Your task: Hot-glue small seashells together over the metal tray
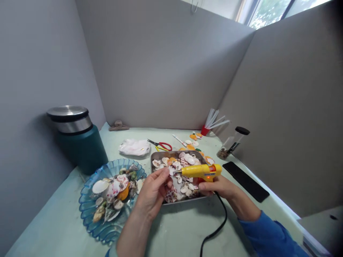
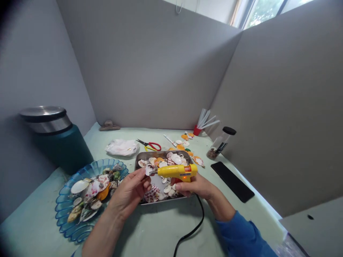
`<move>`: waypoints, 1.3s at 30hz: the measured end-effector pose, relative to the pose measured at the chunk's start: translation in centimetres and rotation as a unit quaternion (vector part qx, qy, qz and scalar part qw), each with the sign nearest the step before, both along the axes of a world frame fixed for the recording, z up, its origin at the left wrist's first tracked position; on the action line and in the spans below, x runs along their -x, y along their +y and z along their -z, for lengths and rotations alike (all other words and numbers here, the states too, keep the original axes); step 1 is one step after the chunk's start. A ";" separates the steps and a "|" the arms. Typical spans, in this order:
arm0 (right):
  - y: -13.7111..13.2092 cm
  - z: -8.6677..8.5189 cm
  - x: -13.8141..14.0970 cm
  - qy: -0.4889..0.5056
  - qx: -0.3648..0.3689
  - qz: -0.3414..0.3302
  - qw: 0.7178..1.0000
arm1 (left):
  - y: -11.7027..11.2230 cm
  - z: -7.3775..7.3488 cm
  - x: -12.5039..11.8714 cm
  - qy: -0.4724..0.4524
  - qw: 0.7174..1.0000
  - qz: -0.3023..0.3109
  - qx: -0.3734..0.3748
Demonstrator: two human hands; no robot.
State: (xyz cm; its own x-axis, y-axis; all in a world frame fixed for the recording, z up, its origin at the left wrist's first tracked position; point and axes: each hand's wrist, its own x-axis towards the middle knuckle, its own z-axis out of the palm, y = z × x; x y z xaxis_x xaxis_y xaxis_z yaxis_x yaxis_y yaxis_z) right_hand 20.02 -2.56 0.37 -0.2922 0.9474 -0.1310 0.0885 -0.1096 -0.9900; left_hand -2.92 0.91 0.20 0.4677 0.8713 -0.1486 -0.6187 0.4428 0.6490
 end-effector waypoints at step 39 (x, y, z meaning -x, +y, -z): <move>4.4 2.2 -5.5 0.020 0.019 -0.096 0.995 | 1.0 0.7 -4.3 0.047 0.996 -0.073 -0.006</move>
